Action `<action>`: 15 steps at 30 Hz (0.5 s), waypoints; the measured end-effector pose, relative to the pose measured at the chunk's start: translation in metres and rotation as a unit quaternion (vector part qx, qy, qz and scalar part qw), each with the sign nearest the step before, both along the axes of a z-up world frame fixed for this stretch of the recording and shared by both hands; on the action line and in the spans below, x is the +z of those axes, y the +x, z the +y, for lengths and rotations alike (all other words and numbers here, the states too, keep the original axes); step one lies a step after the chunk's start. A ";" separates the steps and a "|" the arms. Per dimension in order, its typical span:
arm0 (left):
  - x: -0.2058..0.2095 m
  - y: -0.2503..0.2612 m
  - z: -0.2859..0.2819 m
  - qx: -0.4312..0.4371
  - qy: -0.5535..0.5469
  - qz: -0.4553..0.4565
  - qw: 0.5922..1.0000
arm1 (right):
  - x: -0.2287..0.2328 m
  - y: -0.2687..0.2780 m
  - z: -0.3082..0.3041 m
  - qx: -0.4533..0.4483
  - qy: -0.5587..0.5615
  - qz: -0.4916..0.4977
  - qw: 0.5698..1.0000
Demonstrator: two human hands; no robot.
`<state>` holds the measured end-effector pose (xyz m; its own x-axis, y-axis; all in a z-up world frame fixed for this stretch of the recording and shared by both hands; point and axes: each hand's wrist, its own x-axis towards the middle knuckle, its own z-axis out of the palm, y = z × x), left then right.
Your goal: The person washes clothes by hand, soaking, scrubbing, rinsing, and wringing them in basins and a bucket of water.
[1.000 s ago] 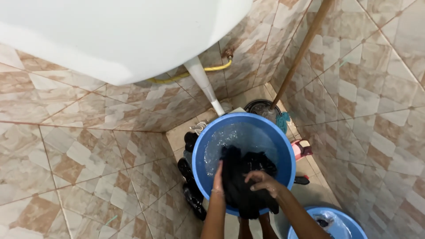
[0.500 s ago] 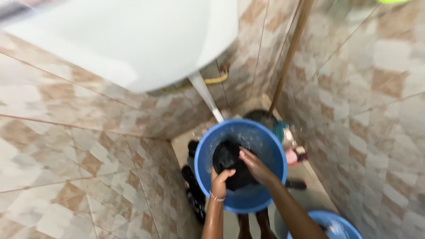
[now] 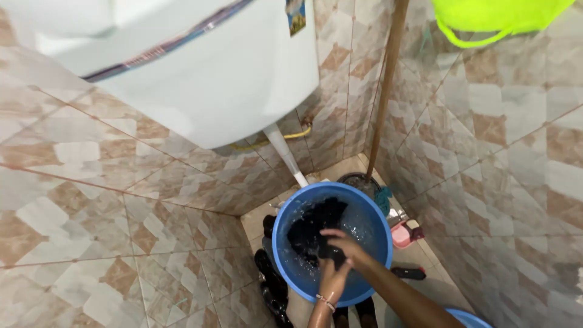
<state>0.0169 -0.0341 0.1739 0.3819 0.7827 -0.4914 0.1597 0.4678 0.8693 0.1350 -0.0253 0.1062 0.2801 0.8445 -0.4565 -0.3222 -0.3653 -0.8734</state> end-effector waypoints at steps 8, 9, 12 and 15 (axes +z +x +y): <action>-0.100 -0.032 0.058 0.153 -0.607 -0.391 0.674 | 0.021 -0.074 -0.049 0.228 0.274 -0.514 0.780; -0.121 -0.033 0.055 0.147 -0.625 -0.445 0.625 | 0.019 -0.079 -0.051 0.269 0.275 -0.514 0.767; -0.199 -0.017 0.054 0.136 -0.370 -0.121 0.911 | -0.009 -0.059 -0.043 0.204 0.167 -0.514 0.816; -0.250 -0.013 0.037 0.192 -0.377 -0.239 0.874 | -0.044 -0.012 -0.011 0.130 0.065 -0.520 0.842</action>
<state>0.0037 0.0030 -0.0759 0.4648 0.4211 -0.7789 -0.4327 0.8755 0.2151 0.1228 -0.0360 0.0627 0.2692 0.9628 0.0221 0.7176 -0.1853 -0.6713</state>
